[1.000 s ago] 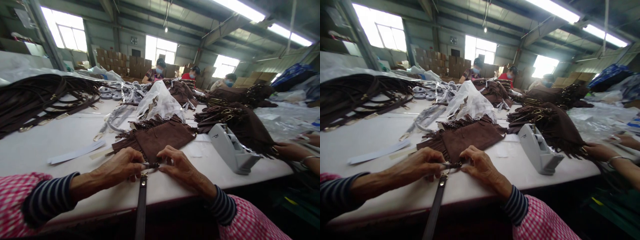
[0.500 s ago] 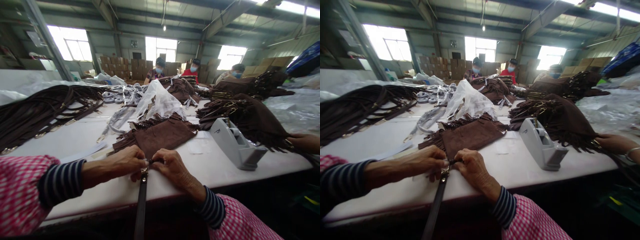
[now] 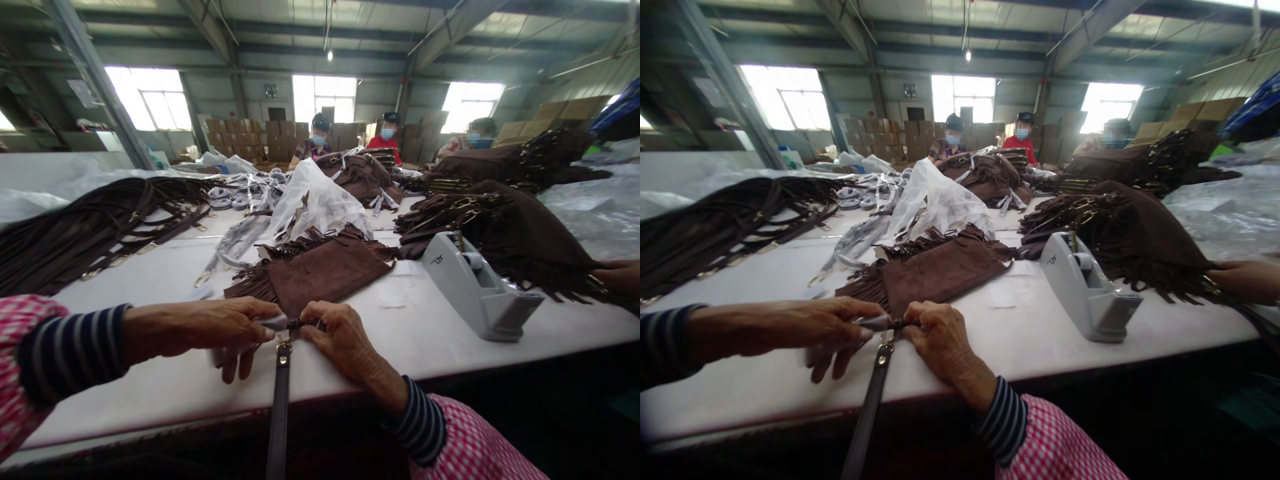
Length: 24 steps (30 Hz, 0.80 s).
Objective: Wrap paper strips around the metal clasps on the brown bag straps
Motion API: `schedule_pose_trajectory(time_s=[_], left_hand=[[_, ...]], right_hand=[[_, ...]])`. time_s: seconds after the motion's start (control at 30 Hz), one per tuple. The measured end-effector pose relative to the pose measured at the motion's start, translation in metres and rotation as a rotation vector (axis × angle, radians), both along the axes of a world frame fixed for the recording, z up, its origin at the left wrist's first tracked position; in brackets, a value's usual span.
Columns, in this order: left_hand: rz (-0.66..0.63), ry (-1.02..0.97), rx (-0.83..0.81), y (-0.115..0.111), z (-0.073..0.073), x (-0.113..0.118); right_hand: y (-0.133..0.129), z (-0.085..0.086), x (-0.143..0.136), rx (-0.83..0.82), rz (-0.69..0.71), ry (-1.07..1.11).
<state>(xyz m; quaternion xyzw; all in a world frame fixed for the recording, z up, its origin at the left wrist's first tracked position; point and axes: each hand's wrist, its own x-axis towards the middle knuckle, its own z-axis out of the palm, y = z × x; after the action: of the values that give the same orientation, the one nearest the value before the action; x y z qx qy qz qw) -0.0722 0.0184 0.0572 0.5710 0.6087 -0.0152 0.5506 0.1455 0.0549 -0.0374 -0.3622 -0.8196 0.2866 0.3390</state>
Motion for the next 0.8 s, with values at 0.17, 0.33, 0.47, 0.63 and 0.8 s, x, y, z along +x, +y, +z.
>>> schedule_pose_trajectory(time_s=[0.17, 0.33, 0.47, 0.63, 0.8], left_hand=[[-0.029, -0.029, 0.104, 0.004, -0.008, 0.000], [0.078, -0.048, -0.005, 0.009, -0.014, 0.010], [0.157, -0.089, -0.047, 0.009, -0.013, 0.012], [0.082, -0.161, -0.079, 0.011, -0.017, 0.011], [0.038, -0.169, -0.074, 0.018, -0.026, 0.012]], right_hand=[[0.001, -0.003, -0.001, -0.007, 0.012, 0.023], [0.003, -0.008, 0.000, 0.030, 0.029, 0.056], [0.004, -0.010, 0.000, 0.073, 0.036, 0.049], [0.004, -0.011, 0.000, 0.097, 0.048, 0.022], [0.003, -0.010, -0.003, 0.091, 0.041, 0.043]])
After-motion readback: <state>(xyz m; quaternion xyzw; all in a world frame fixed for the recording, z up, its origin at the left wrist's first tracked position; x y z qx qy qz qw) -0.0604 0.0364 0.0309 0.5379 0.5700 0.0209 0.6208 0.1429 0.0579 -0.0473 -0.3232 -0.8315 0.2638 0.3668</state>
